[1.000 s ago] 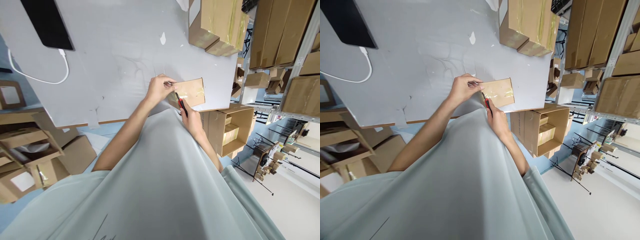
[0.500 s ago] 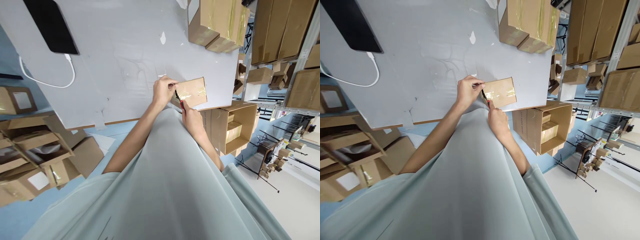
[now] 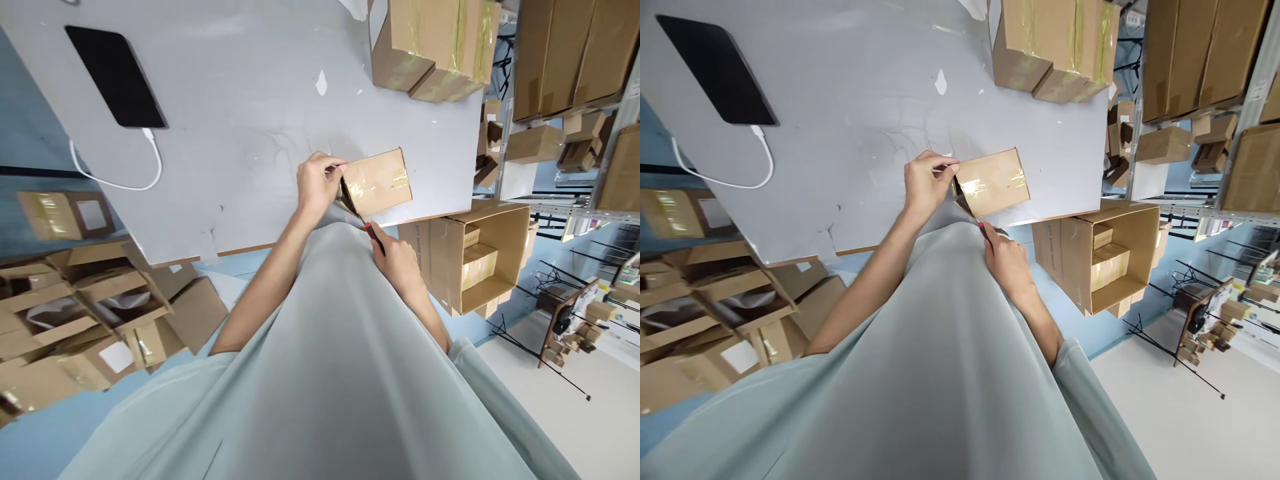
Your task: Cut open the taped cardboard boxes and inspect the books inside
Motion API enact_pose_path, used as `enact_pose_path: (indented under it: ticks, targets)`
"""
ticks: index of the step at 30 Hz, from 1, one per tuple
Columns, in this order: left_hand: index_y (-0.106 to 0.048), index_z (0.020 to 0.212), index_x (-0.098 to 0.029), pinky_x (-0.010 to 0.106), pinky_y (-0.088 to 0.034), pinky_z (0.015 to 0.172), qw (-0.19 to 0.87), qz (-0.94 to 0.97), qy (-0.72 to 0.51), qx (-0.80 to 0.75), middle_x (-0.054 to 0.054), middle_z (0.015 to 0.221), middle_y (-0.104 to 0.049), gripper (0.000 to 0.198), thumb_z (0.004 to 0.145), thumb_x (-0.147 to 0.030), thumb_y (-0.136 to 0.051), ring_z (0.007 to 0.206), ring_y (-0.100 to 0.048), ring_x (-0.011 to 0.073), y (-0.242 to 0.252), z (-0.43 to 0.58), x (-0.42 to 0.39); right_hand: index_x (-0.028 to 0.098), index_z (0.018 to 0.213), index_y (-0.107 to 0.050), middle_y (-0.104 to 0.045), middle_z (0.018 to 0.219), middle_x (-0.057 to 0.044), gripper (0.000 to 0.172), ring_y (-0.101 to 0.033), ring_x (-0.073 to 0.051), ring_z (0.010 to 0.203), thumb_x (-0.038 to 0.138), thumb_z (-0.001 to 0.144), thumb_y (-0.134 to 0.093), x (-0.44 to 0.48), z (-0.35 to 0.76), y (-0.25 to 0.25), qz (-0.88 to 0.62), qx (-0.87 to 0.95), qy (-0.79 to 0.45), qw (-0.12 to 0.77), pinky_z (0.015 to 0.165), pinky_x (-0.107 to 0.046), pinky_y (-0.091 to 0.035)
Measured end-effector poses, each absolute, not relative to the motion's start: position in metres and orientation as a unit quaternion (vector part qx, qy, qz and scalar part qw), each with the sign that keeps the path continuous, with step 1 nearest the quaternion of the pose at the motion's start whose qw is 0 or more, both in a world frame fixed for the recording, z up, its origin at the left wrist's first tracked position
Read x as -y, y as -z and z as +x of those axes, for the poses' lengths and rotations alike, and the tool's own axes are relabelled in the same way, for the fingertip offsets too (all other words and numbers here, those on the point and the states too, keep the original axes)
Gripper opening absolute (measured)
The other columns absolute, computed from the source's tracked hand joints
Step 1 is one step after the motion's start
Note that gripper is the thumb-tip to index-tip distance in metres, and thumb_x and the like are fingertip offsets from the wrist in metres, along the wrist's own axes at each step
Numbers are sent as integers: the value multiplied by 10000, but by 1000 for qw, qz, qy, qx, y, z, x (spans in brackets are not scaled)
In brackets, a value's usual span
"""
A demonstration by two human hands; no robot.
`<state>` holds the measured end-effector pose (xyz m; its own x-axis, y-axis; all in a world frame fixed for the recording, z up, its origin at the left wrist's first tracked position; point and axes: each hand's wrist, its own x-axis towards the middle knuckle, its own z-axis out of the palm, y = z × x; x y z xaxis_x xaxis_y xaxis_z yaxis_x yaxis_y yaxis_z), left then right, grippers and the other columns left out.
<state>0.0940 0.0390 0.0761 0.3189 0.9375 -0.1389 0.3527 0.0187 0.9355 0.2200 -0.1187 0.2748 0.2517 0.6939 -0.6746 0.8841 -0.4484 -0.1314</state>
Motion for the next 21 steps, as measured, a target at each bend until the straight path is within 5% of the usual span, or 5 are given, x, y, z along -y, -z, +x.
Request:
enact_pose_path:
  ticks: [6,13,21]
  targets:
    - [-821,1283,-286,507,-641,1136,493,667,-252,-499,83,1289,-805,288,1074,-354,-634,1231,-755,309,-90,88,-37,286,1728,-554,-849,1395,-107,584,-845,-348,1122,406,1171,-422,129,275,-269,836,-476,274,-14,947,-438,-665]
    - [-735,1426,-359,724,-304,1411,430,759,-225,-433,69,1595,-683,369,1069,-418,-664,1656,-471,406,-134,151,-10,254,1766,-477,-732,1606,-140,619,-788,-324,1342,396,1169,-401,129,345,-236,838,-481,250,-58,1077,-462,-656]
    - [-792,1275,-327,756,-179,1444,405,794,-205,-403,78,1534,-735,299,1119,-480,-588,1680,-475,371,-114,183,7,258,1809,-419,-806,1438,-141,615,-805,-308,1219,390,1211,-361,119,365,-215,785,-528,321,-54,1004,-401,-653]
